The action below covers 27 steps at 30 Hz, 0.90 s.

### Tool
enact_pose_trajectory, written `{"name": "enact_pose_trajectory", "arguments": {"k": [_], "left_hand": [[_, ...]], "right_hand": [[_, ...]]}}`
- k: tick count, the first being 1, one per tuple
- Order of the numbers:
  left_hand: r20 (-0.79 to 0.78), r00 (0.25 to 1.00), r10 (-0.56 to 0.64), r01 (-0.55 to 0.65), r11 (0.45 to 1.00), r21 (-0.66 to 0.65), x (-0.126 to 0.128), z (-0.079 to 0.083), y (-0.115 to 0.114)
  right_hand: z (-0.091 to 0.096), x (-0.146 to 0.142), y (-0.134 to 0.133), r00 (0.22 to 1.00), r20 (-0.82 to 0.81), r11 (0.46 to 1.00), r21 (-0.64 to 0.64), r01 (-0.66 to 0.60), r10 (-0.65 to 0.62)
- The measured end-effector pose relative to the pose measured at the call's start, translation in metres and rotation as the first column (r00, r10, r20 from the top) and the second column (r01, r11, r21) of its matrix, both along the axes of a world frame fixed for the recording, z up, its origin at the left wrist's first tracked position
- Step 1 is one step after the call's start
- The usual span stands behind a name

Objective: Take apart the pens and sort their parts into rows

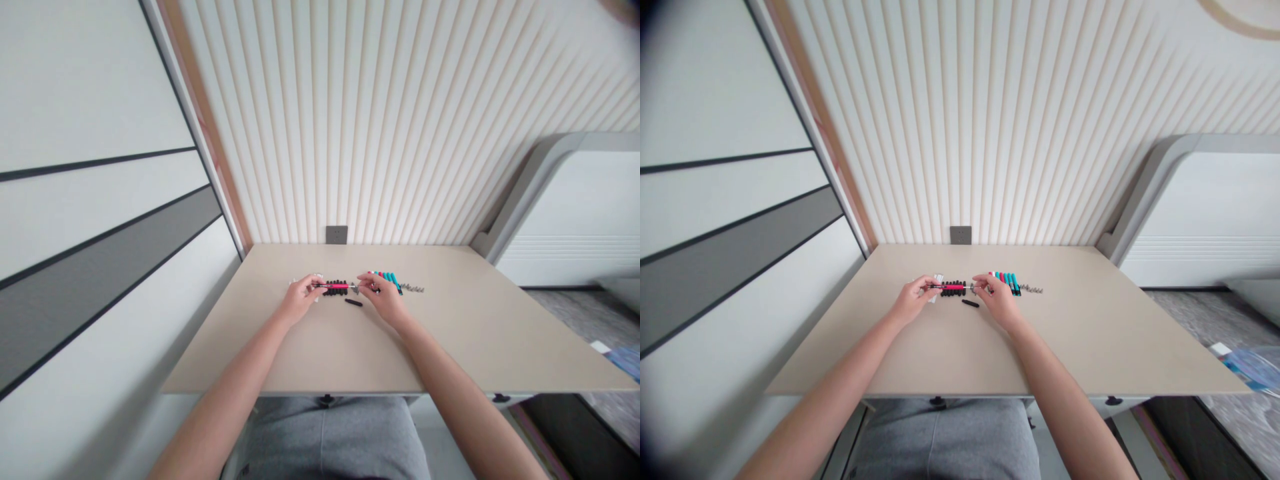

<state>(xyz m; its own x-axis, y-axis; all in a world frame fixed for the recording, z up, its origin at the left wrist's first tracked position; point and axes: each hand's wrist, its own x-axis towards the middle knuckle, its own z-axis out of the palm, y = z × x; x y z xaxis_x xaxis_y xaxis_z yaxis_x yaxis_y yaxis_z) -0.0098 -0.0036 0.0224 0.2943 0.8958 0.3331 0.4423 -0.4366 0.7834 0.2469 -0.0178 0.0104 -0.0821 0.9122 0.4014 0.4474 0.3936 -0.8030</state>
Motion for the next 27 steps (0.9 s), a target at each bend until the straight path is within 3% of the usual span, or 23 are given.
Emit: {"name": "enact_pose_trajectory", "arguments": {"k": [13, 20, 23, 27], "left_hand": [[-0.086, 0.996, -0.022, 0.026, 0.999, 0.048, 0.0007, -0.0034, 0.0024], [-0.112, 0.993, 0.032, -0.023, 0.996, 0.086, -0.0018, -0.0036, 0.0049], [-0.090, 0.995, 0.051, -0.043, 0.995, 0.092, -0.0025, -0.0020, 0.0050], [-0.059, 0.997, 0.044, -0.040, 0.996, 0.077, -0.0031, -0.0009, 0.0055]], "right_hand": [[-0.0039, 0.0024, 0.0048, 0.988, -0.142, 0.993, -0.092, -0.075, 0.061], [-0.0024, 0.0041, 0.0044, 0.999, -0.032, 0.998, -0.062, 0.030, -0.032], [-0.0006, 0.0074, 0.0043, 0.984, 0.134, 0.993, -0.015, 0.118, -0.115], [-0.0005, 0.0086, 0.0014, 0.936, 0.351, 1.000, -0.028, 0.014, -0.003]]}}
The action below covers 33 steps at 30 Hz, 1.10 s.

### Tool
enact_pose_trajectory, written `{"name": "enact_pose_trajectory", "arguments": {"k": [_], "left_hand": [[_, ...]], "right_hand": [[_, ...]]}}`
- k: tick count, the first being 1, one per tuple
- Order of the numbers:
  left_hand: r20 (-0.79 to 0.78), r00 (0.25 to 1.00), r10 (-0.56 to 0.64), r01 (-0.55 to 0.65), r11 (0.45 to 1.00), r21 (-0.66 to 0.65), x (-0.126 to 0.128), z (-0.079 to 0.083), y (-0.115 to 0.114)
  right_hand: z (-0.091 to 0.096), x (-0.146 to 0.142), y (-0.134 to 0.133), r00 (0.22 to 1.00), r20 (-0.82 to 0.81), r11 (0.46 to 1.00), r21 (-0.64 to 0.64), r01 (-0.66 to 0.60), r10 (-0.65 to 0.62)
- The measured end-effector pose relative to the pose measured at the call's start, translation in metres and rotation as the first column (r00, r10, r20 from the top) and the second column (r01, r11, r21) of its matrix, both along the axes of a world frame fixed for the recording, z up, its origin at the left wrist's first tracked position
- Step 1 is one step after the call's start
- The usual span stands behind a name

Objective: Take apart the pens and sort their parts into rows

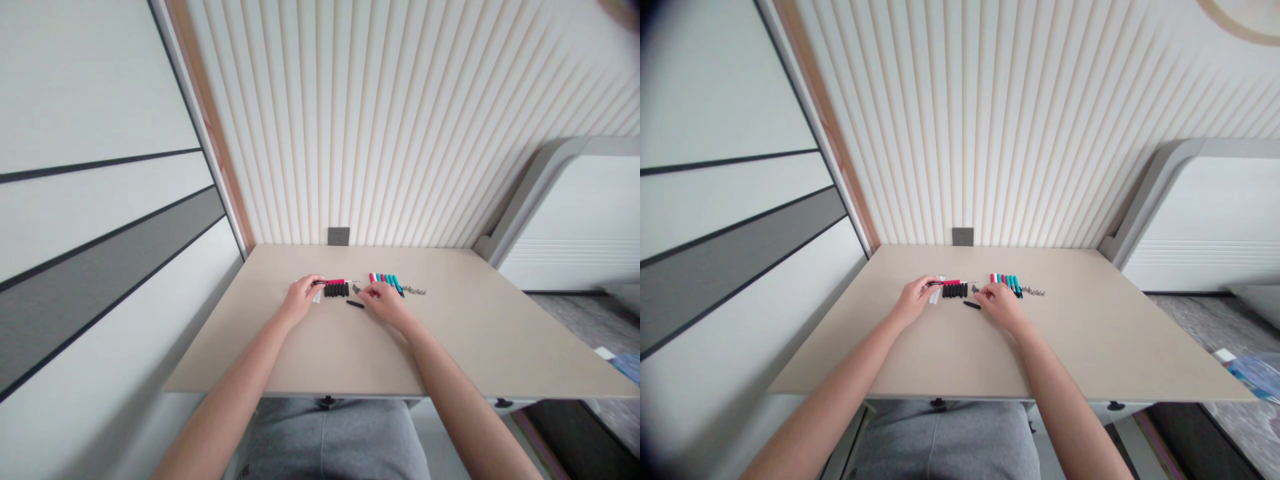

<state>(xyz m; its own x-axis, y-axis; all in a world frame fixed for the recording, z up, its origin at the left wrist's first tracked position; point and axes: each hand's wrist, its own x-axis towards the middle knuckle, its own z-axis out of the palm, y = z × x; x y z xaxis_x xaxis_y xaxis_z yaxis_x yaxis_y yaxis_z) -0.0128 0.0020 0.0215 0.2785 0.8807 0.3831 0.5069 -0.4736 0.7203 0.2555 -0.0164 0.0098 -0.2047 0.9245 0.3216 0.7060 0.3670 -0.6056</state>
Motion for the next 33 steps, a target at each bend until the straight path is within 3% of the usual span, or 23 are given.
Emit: {"name": "enact_pose_trajectory", "arguments": {"k": [3, 7, 19, 33], "left_hand": [[0.007, 1.000, 0.007, -0.007, 1.000, -0.019, 0.000, -0.001, 0.000], [-0.003, 1.000, 0.011, -0.011, 1.000, -0.011, 0.000, -0.003, 0.001], [-0.030, 0.999, 0.031, -0.031, 0.999, 0.017, -0.002, 0.000, 0.001], [-0.041, 0.999, 0.006, -0.005, 0.999, 0.032, -0.002, -0.004, 0.002]], "right_hand": [[-0.001, -0.003, -0.005, 0.990, 0.084, 0.994, -0.005, -0.110, 0.110], [0.000, -0.004, -0.008, 0.986, 0.088, 0.990, -0.043, -0.137, 0.140], [0.002, 0.018, 0.005, 0.997, -0.007, 0.995, 0.054, 0.079, -0.078], [0.008, 0.013, 0.001, 0.999, -0.028, 0.990, 0.129, 0.048, -0.045]]}}
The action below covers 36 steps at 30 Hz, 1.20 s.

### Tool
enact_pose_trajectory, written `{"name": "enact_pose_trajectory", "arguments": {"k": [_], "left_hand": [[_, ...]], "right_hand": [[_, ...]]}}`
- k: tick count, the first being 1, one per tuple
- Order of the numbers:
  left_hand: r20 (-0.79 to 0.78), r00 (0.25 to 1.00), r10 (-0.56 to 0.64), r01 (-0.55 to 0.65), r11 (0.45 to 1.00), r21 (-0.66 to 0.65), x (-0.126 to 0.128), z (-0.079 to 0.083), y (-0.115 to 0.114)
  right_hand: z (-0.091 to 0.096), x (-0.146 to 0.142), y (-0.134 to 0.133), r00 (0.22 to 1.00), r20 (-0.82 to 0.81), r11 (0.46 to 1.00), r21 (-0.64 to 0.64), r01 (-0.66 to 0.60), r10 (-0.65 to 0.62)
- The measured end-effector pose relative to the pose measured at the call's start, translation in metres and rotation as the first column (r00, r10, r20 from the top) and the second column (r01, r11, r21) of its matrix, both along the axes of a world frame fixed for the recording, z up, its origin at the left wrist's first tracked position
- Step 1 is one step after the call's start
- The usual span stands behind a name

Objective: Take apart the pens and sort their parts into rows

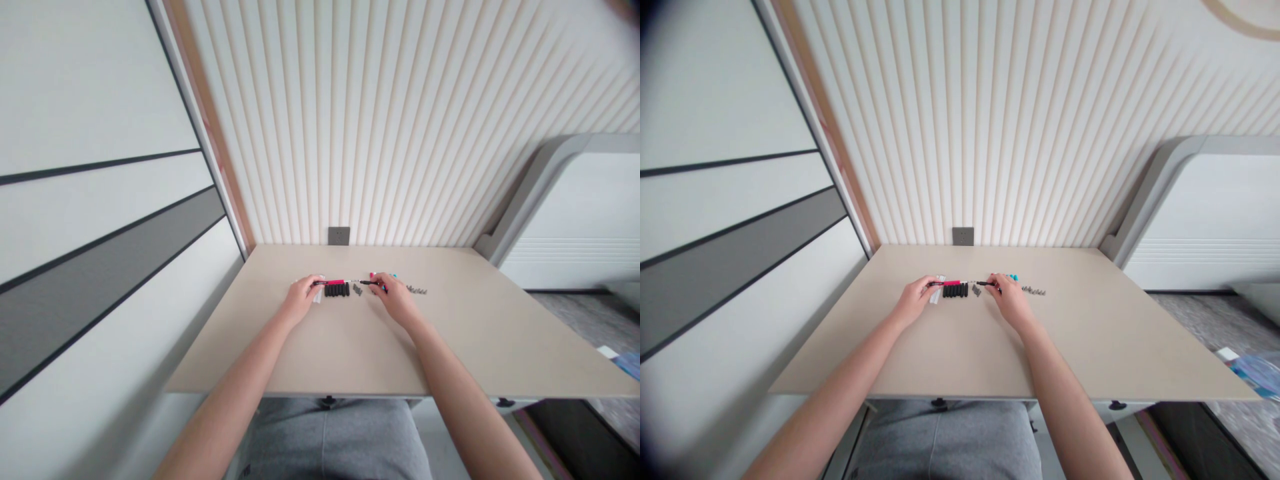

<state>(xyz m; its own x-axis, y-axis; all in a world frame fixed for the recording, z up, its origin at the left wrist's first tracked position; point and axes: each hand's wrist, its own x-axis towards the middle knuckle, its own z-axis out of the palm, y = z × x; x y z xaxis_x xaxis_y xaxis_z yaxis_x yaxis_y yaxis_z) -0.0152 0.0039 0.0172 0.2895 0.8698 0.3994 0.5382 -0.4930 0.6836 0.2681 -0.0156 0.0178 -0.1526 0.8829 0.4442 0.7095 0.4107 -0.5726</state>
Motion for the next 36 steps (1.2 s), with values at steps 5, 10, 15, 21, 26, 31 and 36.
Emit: {"name": "enact_pose_trajectory", "arguments": {"k": [5, 10, 15, 21, 26, 31, 36], "left_hand": [[-0.007, 1.000, 0.019, -0.019, 1.000, 0.010, 0.000, 0.000, 0.000], [-0.021, 1.000, 0.008, -0.007, 1.000, 0.026, 0.000, 0.000, 0.000], [-0.040, 0.999, -0.003, 0.005, 0.999, 0.039, 0.000, -0.001, -0.001], [-0.067, 0.992, -0.108, 0.110, 0.993, 0.029, 0.004, 0.001, -0.003], [-0.059, 0.987, -0.150, 0.153, 0.987, 0.055, 0.005, 0.002, -0.006], [-0.068, 0.984, -0.166, 0.171, 0.982, 0.076, 0.005, 0.003, -0.007], [-0.058, 0.986, -0.157, 0.162, 0.981, 0.103, 0.007, 0.003, -0.006]], "right_hand": [[-0.001, 0.001, 0.001, 0.999, 0.001, 0.999, -0.023, 0.042, -0.042], [-0.001, 0.000, 0.001, 0.999, 0.010, 0.999, -0.019, 0.035, -0.035], [0.001, -0.002, -0.001, 1.000, 0.015, 1.000, 0.009, -0.012, 0.012], [-0.001, -0.009, -0.002, 0.991, -0.035, 0.992, 0.023, -0.127, 0.128], [0.002, -0.017, -0.006, 0.977, -0.136, 0.985, -0.030, -0.170, 0.165], [0.000, -0.018, -0.008, 0.970, -0.210, 0.975, -0.160, -0.157, 0.121], [-0.005, -0.020, -0.006, 0.950, -0.291, 0.965, -0.199, -0.173, 0.111]]}}
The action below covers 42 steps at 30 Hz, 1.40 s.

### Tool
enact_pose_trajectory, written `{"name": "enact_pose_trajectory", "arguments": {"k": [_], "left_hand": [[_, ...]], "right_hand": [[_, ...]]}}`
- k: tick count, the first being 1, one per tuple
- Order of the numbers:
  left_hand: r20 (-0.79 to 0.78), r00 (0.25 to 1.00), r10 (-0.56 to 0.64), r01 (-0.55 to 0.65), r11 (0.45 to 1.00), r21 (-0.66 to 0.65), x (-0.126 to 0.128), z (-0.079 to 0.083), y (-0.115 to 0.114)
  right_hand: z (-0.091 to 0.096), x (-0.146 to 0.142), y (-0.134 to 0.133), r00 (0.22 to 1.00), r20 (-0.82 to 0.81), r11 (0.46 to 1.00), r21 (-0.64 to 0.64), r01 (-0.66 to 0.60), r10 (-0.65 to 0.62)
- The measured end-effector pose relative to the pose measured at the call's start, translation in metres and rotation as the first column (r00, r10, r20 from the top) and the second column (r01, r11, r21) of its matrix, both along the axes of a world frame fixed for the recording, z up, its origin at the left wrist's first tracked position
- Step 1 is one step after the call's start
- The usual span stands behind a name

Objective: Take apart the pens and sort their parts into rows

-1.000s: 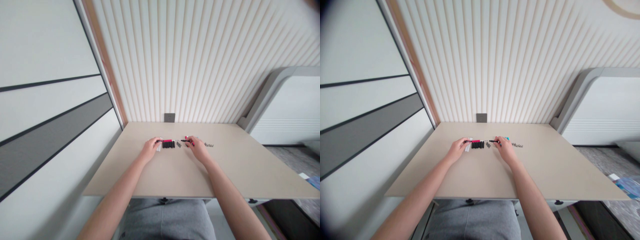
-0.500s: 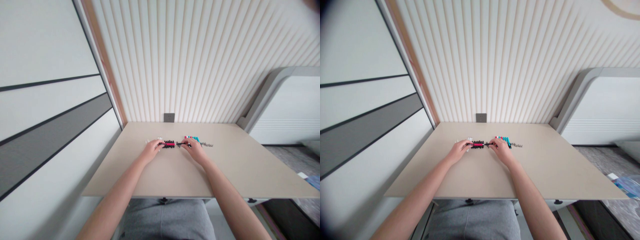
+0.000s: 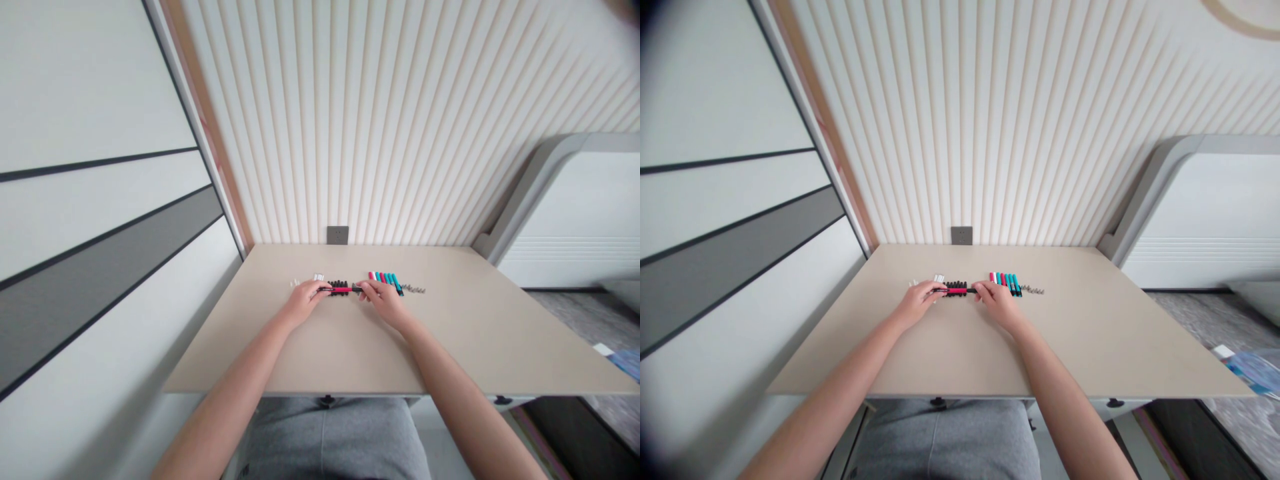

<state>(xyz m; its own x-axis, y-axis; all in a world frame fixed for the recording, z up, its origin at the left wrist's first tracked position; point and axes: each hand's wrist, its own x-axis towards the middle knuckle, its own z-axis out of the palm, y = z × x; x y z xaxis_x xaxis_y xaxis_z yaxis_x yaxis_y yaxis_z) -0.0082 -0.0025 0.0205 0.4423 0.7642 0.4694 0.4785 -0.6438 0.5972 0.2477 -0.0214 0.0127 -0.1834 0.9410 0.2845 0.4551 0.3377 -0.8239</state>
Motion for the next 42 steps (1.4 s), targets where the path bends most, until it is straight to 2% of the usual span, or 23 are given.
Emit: {"name": "enact_pose_trajectory", "arguments": {"k": [3, 9, 11, 15, 18, 24, 30, 34, 37, 42], "left_hand": [[0.017, 1.000, 0.022, -0.022, 1.000, -0.002, 0.000, -0.001, 0.001], [0.018, 1.000, -0.003, 0.004, 1.000, -0.007, -0.001, -0.001, 0.000], [0.012, 1.000, -0.004, 0.004, 1.000, -0.015, 0.000, 0.000, -0.001], [0.030, 0.999, 0.030, -0.030, 0.999, -0.025, 0.000, 0.000, 0.000], [0.039, 0.998, 0.055, -0.054, 0.998, -0.036, -0.001, 0.000, 0.000], [0.029, 1.000, 0.007, -0.007, 1.000, -0.012, -0.001, 0.000, -0.001], [0.025, 0.998, 0.064, -0.063, 0.998, -0.031, -0.003, -0.002, 0.002], [0.027, 0.999, 0.048, -0.047, 0.999, -0.013, -0.003, -0.002, 0.001], [0.039, 0.999, 0.030, -0.030, 1.000, 0.009, -0.002, -0.002, 0.001], [0.033, 0.998, 0.051, -0.051, 0.999, -0.010, -0.002, -0.001, 0.001]], "right_hand": [[0.002, -0.002, -0.001, 0.998, -0.060, 1.000, 0.025, 0.013, -0.012], [-0.001, 0.000, 0.000, 0.999, 0.042, 0.997, -0.070, 0.011, -0.008], [-0.002, 0.001, 0.001, 1.000, 0.026, 0.998, -0.069, 0.013, -0.012], [0.002, 0.003, 0.000, 0.999, -0.034, 0.998, 0.058, 0.032, -0.030], [0.007, 0.003, -0.002, 0.999, -0.015, 0.991, 0.126, 0.045, -0.044], [0.003, 0.004, 0.000, 0.996, 0.069, 0.997, -0.036, 0.066, -0.063], [0.007, 0.003, -0.002, 0.999, 0.038, 0.992, 0.119, 0.034, -0.039], [0.007, 0.003, -0.004, 0.997, 0.082, 0.999, 0.049, -0.018, 0.014], [0.006, 0.003, -0.003, 0.997, 0.079, 1.000, 0.000, 0.002, -0.002], [0.009, 0.003, -0.003, 0.997, 0.048, 0.990, 0.130, 0.053, -0.060]]}}
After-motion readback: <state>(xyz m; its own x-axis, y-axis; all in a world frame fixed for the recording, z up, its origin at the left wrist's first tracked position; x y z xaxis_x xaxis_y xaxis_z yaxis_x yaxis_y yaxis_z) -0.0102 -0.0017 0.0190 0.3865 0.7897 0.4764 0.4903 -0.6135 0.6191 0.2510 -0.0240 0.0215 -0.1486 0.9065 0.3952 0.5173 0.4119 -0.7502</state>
